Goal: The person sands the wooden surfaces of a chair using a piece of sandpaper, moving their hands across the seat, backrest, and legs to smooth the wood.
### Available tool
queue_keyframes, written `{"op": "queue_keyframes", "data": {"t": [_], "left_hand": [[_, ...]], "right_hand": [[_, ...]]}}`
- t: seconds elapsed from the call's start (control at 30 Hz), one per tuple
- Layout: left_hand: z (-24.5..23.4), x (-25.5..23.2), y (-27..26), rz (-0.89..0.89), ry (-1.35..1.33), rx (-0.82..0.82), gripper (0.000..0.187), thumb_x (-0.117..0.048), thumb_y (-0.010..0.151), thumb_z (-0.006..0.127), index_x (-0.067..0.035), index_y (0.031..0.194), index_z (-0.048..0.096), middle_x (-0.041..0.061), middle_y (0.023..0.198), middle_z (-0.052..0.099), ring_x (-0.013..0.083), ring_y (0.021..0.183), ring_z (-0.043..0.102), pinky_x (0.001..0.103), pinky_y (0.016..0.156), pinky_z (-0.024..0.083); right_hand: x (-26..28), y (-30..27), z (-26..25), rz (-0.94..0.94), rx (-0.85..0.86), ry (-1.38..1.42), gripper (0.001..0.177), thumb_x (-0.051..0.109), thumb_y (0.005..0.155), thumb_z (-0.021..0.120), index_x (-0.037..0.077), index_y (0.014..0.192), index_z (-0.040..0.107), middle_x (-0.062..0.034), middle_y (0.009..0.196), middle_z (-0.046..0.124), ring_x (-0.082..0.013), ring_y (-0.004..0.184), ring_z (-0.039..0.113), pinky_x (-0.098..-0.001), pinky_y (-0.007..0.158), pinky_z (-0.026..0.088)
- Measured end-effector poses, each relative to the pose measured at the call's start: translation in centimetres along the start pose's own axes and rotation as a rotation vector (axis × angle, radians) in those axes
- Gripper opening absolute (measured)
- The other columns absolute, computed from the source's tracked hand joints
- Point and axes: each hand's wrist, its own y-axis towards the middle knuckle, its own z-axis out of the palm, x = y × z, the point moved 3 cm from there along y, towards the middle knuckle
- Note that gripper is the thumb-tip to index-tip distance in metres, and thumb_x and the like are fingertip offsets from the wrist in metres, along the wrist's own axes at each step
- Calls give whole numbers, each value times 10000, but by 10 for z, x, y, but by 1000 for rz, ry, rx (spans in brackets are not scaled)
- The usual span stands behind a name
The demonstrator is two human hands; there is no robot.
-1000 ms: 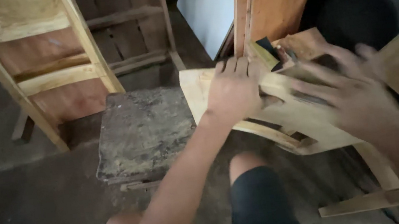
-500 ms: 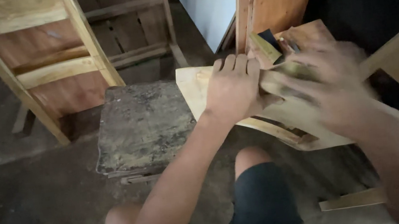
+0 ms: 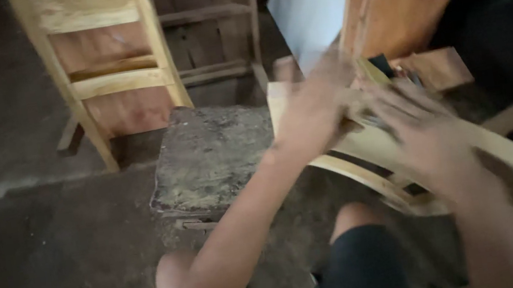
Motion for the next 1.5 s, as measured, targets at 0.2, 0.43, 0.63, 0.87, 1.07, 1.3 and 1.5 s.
{"op": "queue_keyframes", "data": {"t": [0.2, 0.43, 0.63, 0.87, 1.07, 1.3, 1.5], "left_hand": [[3, 33, -34, -636, -463, -403, 1136, -150, 628, 917, 56, 1536, 265, 312, 1496, 444, 377, 1426, 427, 451, 1189, 399], [36, 52, -62, -851, -844, -95, 901, -183, 700, 919, 11, 1398, 385, 207, 1287, 640, 310, 1220, 652, 400, 1044, 521], [39, 52, -68, -752, -746, -101, 840, -161, 748, 816, 11, 1451, 389, 246, 1345, 593, 395, 1215, 621, 436, 1012, 521], [34, 51, -68, -754, -715, -93, 794, -262, 780, 818, -6, 1428, 436, 248, 1336, 595, 424, 1239, 605, 454, 1012, 516], [38, 55, -69, -676, -688, -65, 848, -282, 744, 817, 9, 1422, 398, 255, 1343, 565, 434, 1238, 590, 461, 1015, 515], [56, 61, -77, -468, -583, -220, 731, -167, 778, 768, -64, 1429, 452, 238, 1401, 578, 444, 1323, 573, 465, 1089, 514], [65, 59, -80, -714, -662, -161, 771, -215, 764, 815, -53, 1404, 416, 229, 1309, 594, 452, 1231, 577, 483, 990, 515]], "right_hand": [[27, 89, 53, -149, 104, 177, 500, 77, 921, 630, 71, 1421, 617, -99, 1487, 608, -314, 1396, 526, -456, 1153, 412], [13, 48, 20, -137, 144, -92, 527, 130, 818, 689, 168, 1342, 643, 18, 1446, 620, -272, 1405, 494, -549, 1197, 263], [40, 103, 62, -233, 194, 68, 611, 210, 750, 730, 153, 1354, 650, -15, 1469, 611, -241, 1446, 471, -525, 1192, 236], [36, 85, 56, -208, 176, -5, 491, 235, 846, 727, 154, 1326, 665, 1, 1502, 615, -209, 1456, 490, -542, 1245, 233], [34, 79, 46, -240, 106, 7, 540, 277, 820, 708, 156, 1346, 684, -29, 1437, 645, -212, 1410, 500, -576, 1179, 251], [53, 94, 75, -429, -2, -324, 420, 203, 969, 650, 138, 1381, 696, -13, 1485, 657, -213, 1439, 554, -480, 1230, 373], [39, 65, 34, -436, -93, -240, 358, 155, 908, 682, 68, 1255, 695, -94, 1400, 669, -338, 1373, 576, -539, 1126, 417]]}}
